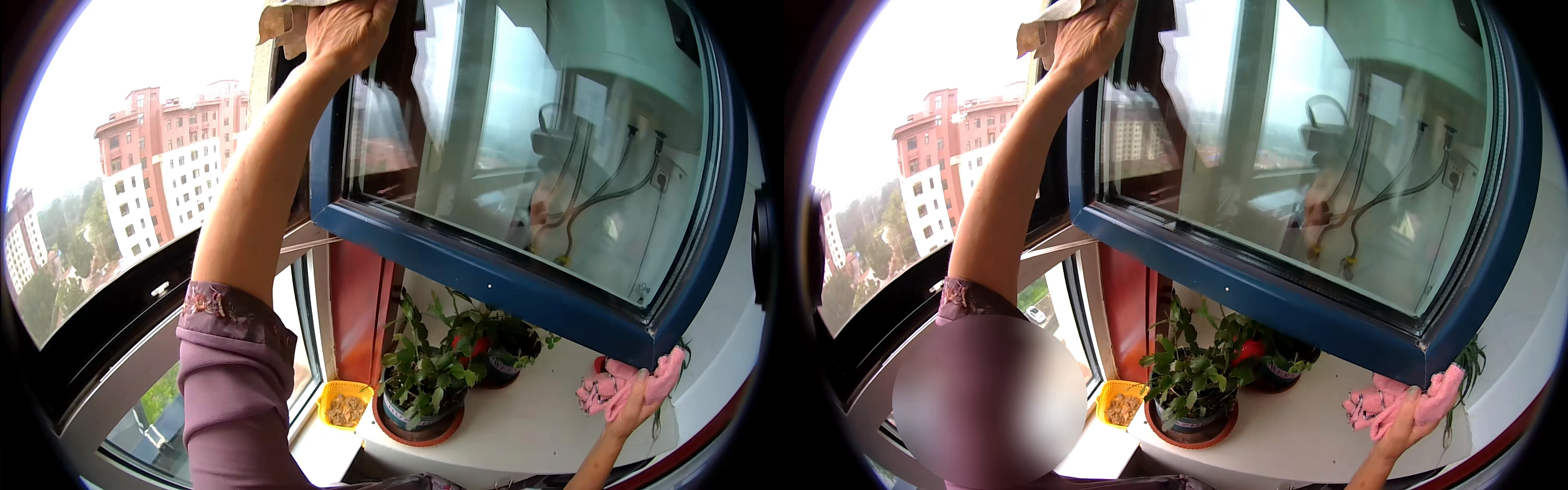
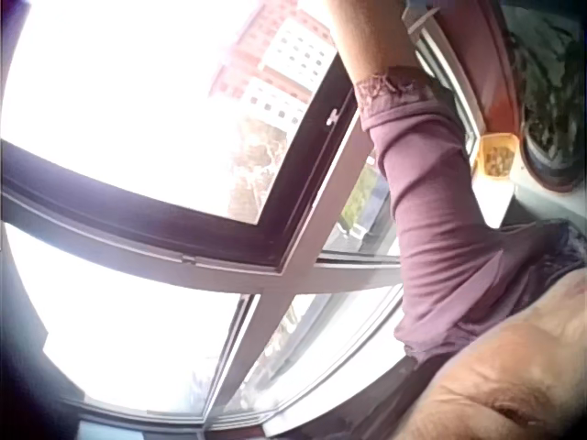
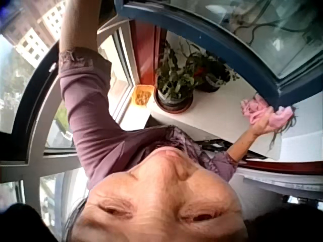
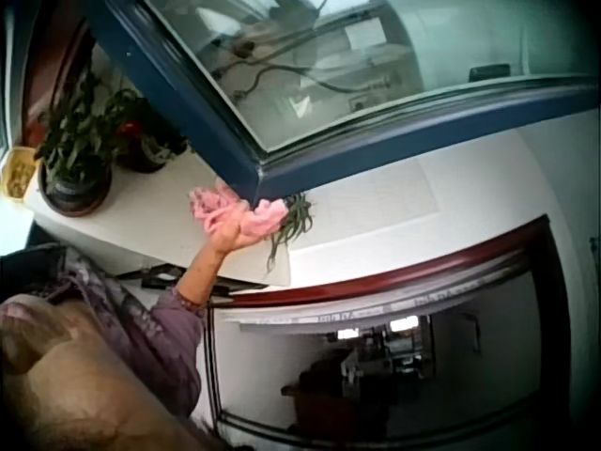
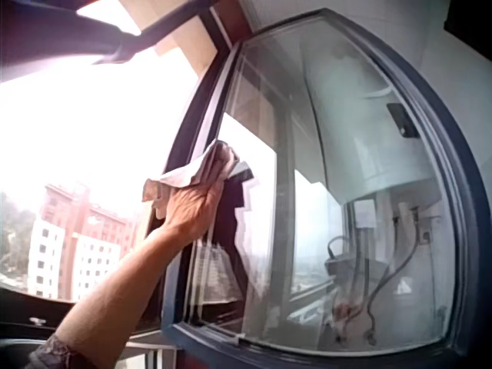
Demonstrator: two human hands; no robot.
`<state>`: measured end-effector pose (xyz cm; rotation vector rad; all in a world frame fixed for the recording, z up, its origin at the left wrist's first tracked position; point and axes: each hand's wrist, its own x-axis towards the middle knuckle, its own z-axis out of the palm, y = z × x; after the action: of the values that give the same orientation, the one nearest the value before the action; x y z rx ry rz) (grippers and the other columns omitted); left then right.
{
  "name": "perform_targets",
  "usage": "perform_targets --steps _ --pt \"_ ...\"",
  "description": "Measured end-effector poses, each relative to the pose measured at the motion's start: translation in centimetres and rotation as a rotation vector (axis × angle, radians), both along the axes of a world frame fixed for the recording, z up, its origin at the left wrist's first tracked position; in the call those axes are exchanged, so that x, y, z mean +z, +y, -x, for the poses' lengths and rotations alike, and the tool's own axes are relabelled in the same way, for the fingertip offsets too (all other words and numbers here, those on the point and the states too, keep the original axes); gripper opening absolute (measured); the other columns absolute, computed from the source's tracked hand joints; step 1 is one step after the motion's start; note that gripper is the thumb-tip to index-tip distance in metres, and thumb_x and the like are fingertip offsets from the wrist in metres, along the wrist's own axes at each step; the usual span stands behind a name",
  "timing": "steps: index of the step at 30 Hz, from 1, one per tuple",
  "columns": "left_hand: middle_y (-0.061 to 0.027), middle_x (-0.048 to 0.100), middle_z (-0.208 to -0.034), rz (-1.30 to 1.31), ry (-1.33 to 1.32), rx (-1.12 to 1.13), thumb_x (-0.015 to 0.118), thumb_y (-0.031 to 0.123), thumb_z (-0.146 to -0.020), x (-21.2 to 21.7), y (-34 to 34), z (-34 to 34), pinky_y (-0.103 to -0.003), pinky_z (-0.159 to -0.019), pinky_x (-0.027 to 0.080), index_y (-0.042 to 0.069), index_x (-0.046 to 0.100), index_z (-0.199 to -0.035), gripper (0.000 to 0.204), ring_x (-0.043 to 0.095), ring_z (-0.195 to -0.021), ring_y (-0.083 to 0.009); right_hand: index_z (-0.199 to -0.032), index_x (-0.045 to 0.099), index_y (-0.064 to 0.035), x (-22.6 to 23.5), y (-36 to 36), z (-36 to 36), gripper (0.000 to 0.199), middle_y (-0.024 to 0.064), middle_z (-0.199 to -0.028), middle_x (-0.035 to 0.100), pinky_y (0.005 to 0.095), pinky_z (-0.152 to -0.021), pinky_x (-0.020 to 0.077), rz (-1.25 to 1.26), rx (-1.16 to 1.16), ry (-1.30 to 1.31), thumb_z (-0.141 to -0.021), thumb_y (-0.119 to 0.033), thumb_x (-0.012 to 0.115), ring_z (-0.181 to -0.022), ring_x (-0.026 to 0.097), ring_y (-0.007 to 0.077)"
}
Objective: The person cleans a window pane and the surrounding window sill using a cloth. They then wipe down a white countertop where several potted plants are placed, moving the pots to clean underneath them. Finally, the person wipes the top of a washing machine and the adjacent wall area.
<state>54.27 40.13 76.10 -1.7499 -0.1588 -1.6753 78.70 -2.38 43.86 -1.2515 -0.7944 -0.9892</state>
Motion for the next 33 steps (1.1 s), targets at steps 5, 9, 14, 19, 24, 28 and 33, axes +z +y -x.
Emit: perform_targets --steps 5,9,14,19,24,28,33 --pt "-0.0178 0.032 -0.149 0.302 -0.264 -0.206 0.032 0.032 -0.1 5.5 2.7 0.7 -0.039 -0.111 0.029 0.008 0.031 -0.145 0.052 0.032 -0.136 -0.0364 -0.138 0.034 0.0089 -0.5 -0.5 -0.6 0.059 0.0172 -0.143 0.034 0.0378 -0.11 0.0197 0.05 0.017 0.05 -0.084 -0.01 0.05 -0.13 0.033 0.0249" --pt "-0.016 0.041 -0.144 0.254 -0.189 -0.241 0.028 0.047 -0.1 2.2 3.1 1.7 -0.042 -0.107 0.032 0.016 0.038 -0.145 0.055 0.04 -0.13 -0.0363 -0.138 0.035 0.0085 -0.5 -0.4 -0.7 0.062 0.0184 -0.142 0.033 0.0388 -0.109 0.0224 0.045 -0.03 0.036 -0.083 -0.015 0.052 -0.128 0.034 0.026" --pt "-0.0203 0.03 -0.15 0.367 -0.266 -0.193 0.037 0.03 -0.099 -10.5 0.2 0.2 -0.044 -0.114 0.022 0.01 0.039 -0.144 0.048 0.028 -0.139 -0.0369 -0.139 0.034 0.0081 -0.7 0.8 -0.3 0.064 0.0191 -0.142 0.033 0.0411 -0.109 0.0221 -0.056 0.01 0.033 -0.085 -0.019 0.052 -0.128 0.034 0.0275" --pt "-0.0188 0.028 -0.151 0.359 -0.217 -0.128 0.036 0.034 -0.099 -11.8 -0.4 0.0 -0.044 -0.115 0.02 0.013 0.039 -0.144 0.049 0.026 -0.14 -0.0347 -0.14 0.034 0.0082 -0.9 1.1 -0.2 0.065 0.0197 -0.143 0.032 0.0414 -0.11 0.0218 -0.075 0.003 0.071 -0.084 -0.019 0.053 -0.13 0.033 0.0286" --pt "-0.0136 0.045 -0.143 0.388 -0.162 -0.168 0.03 0.047 -0.098 5.2 2.6 2.0 -0.043 -0.107 0.033 0.023 0.045 -0.14 0.051 0.044 -0.128 -0.0336 -0.14 0.033 0.0066 -1.2 0.5 -0.8 0.059 0.0176 -0.145 0.034 0.0402 -0.113 0.0173 -0.002 -0.061 0.004 -0.087 -0.014 0.047 -0.132 0.032 0.0263" --pt "-0.0186 0.031 -0.149 0.392 -0.245 -0.043 0.023 0.037 -0.1 8.6 0.6 -1.1 -0.04 -0.111 0.029 0.008 0.033 -0.145 0.054 0.029 -0.138 -0.0362 -0.139 0.034 0.0075 -1.6 0.0 -1.1 0.058 0.0171 -0.145 0.032 0.0418 -0.113 0.0164 -0.003 -0.052 -0.001 -0.086 -0.013 0.047 -0.134 0.03 0.0261" --pt "-0.0155 0.034 -0.149 0.366 -0.167 -0.324 0.022 0.042 -0.1 5.8 -6.5 -4.8 -0.045 -0.113 0.021 0.008 0.035 -0.144 0.057 0.027 -0.139 -0.036 -0.136 0.035 0.007 -1.2 1.5 -0.4 0.062 0.0186 -0.134 0.034 0.0416 -0.106 0.0242 -0.073 -0.048 0.008 -0.084 -0.023 0.053 -0.123 0.034 0.028"
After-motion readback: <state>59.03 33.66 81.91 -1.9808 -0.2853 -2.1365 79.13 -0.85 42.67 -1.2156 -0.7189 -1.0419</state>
